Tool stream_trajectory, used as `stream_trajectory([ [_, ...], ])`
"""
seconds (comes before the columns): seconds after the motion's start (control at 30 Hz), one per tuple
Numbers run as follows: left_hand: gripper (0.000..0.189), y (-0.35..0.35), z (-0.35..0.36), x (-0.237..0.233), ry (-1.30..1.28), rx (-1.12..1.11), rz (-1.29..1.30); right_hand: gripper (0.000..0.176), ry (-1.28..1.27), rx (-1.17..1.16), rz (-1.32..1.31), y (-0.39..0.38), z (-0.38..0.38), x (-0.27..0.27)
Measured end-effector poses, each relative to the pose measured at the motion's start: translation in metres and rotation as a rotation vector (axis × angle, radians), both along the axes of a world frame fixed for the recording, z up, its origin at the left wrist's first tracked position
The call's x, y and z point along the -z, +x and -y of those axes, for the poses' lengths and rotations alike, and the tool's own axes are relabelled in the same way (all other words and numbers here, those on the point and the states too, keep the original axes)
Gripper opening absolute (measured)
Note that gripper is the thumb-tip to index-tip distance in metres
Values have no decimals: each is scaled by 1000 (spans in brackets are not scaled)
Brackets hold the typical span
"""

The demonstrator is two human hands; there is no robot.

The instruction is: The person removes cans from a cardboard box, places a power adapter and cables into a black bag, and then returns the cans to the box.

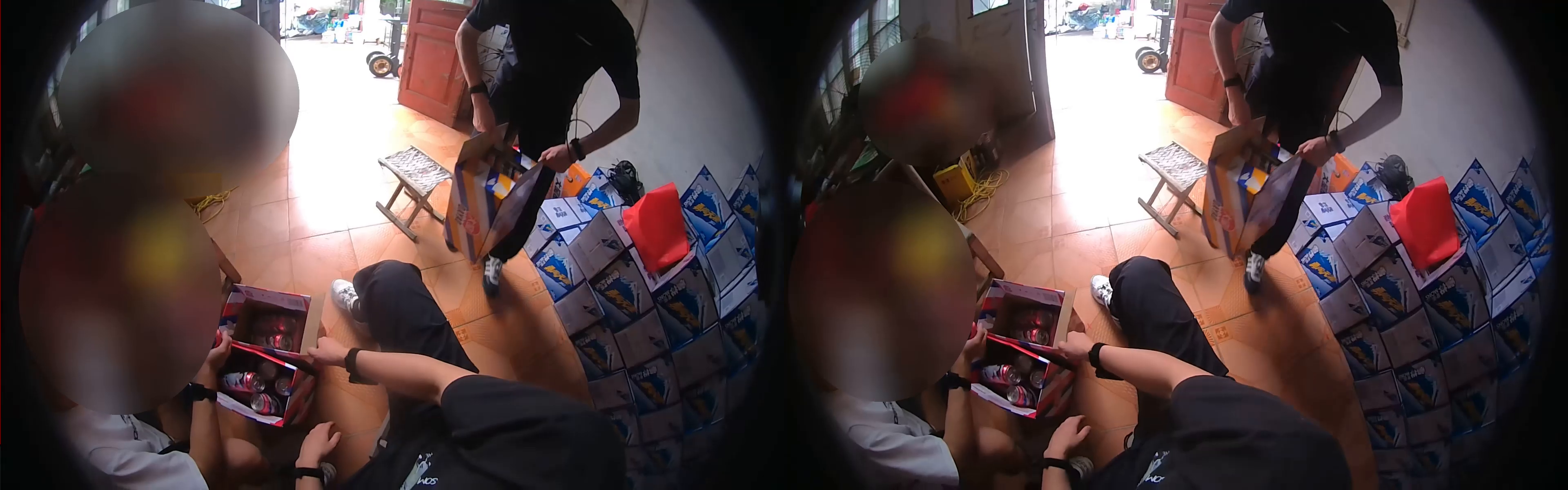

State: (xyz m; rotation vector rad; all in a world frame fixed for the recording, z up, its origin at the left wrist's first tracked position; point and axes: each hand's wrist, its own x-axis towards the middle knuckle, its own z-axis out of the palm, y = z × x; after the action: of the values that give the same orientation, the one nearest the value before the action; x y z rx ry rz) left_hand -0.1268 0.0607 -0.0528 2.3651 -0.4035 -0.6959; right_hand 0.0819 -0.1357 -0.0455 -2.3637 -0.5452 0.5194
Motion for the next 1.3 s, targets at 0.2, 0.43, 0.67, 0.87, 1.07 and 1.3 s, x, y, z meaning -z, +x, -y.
stream_trajectory([
  [0.2, 43, -4, 1, 3, -12, 4, 17, 29, 367, 490, -819, -24, 16, 4],
  [0.43, 41, -4, 2, 10, 1, -18, 88, 31, 378, 484, -927, -21, 23, 1],
  [0.67, 42, -6, 2, -14, 57, -50, 50, 56, 561, 784, -522, -22, 10, -8],
  [0.87, 41, -3, 3, -16, 84, -46, 55, 60, 330, 771, -442, -2, 27, 32],
  [1.07, 42, 0, 0, -3, 47, -29, 53, 59, 264, 802, -15, -4, 18, 41],
  [1.3, 42, 0, 0, 14, 32, 19, 78, 46, 288, 785, -37, -4, 8, 53],
])
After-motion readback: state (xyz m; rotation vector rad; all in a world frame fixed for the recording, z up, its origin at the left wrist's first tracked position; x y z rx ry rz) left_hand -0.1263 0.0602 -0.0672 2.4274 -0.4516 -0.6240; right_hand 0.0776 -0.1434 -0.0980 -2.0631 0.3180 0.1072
